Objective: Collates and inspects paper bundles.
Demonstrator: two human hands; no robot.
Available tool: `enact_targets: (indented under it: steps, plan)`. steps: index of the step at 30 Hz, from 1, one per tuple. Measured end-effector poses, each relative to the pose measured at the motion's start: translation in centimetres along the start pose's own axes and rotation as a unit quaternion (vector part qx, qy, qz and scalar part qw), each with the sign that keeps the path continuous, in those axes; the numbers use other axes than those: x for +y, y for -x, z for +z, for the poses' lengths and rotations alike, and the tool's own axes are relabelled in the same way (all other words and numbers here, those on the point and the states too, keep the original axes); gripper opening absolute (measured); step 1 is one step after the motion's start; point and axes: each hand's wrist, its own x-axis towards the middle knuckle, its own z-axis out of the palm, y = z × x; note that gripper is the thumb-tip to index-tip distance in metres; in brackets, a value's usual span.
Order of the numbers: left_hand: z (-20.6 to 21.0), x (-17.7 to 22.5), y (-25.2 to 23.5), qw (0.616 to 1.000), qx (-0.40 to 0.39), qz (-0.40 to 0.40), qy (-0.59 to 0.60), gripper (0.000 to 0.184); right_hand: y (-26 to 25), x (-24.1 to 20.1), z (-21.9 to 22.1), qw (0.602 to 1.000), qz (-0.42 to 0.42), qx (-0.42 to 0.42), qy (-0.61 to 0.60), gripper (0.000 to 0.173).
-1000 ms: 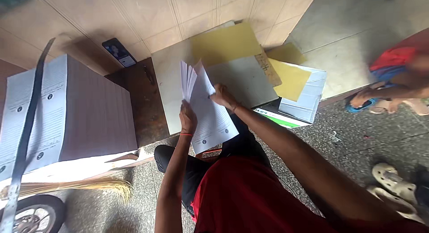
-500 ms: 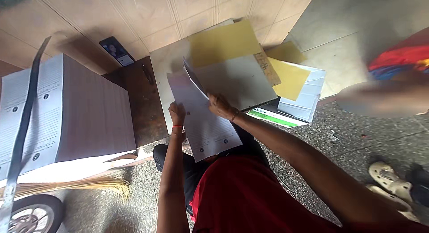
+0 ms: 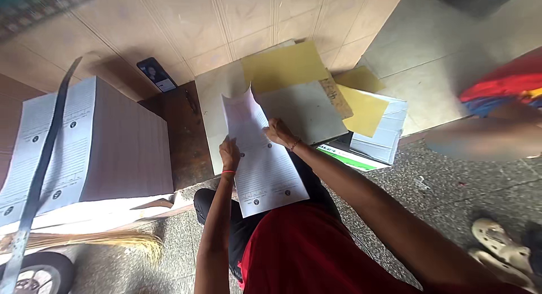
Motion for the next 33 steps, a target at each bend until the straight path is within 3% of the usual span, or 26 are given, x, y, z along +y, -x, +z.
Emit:
enact_targets:
  steps: [3, 6, 11, 14, 16, 18, 20, 25, 30, 33]
  plan:
    - [-1.1, -0.6, -0.8, 0.991, 0.028, -0.033, 0.126, 0.036, -0.4, 1.8, -0.3, 0.990, 0.003, 0.041, -0.134, 0.040]
    - [-2.6, 1.5, -0.9, 0.976, 0.101, -0.013, 0.193, 0.029, 1.3, 1.1, -1.5, 0.961, -0.050, 0.111, -0.250, 0.032]
    - [-7.7, 7.6, 1.8, 0.939, 0.222, 0.101, 0.243, 0.029, 6.7, -3.7, -5.8, 0.891, -0.227, 0.258, -0.296, 0.020]
    - [-9.1, 9.9, 2.8, 0.897, 0.280, 0.162, 0.302, 0.025, 9.0, -5.0, -7.1, 0.849, -0.297, 0.294, -0.324, 0.022]
    - [-8.7, 9.6, 3.3, 0.876, 0.298, 0.206, 0.319, 0.033, 9.5, -4.5, -6.9, 0.840, -0.322, 0.296, -0.320, 0.033]
    - [-8.2, 8.3, 3.7, 0.873, 0.274, 0.240, 0.323, 0.057, 9.5, -3.8, -6.4, 0.853, -0.322, 0.262, -0.315, 0.057]
    - [-7.3, 7.2, 3.7, 0.870, 0.273, 0.235, 0.338, 0.060, 9.1, -3.0, -5.8, 0.861, -0.321, 0.238, -0.315, 0.068]
    - [-6.8, 6.0, 3.8, 0.869, 0.266, 0.230, 0.347, 0.040, 8.9, -2.6, -5.4, 0.858, -0.331, 0.231, -0.319, 0.055]
    - [-6.4, 3.9, 1.8, 0.861, 0.253, 0.246, 0.366, 0.054, 6.9, -0.5, -4.0, 0.850, -0.298, 0.190, -0.390, 0.050]
    - [-5.1, 4.0, 1.0, 0.850, 0.253, 0.237, 0.396, 0.020, 6.1, -0.1, -2.3, 0.861, -0.248, 0.200, -0.395, 0.028]
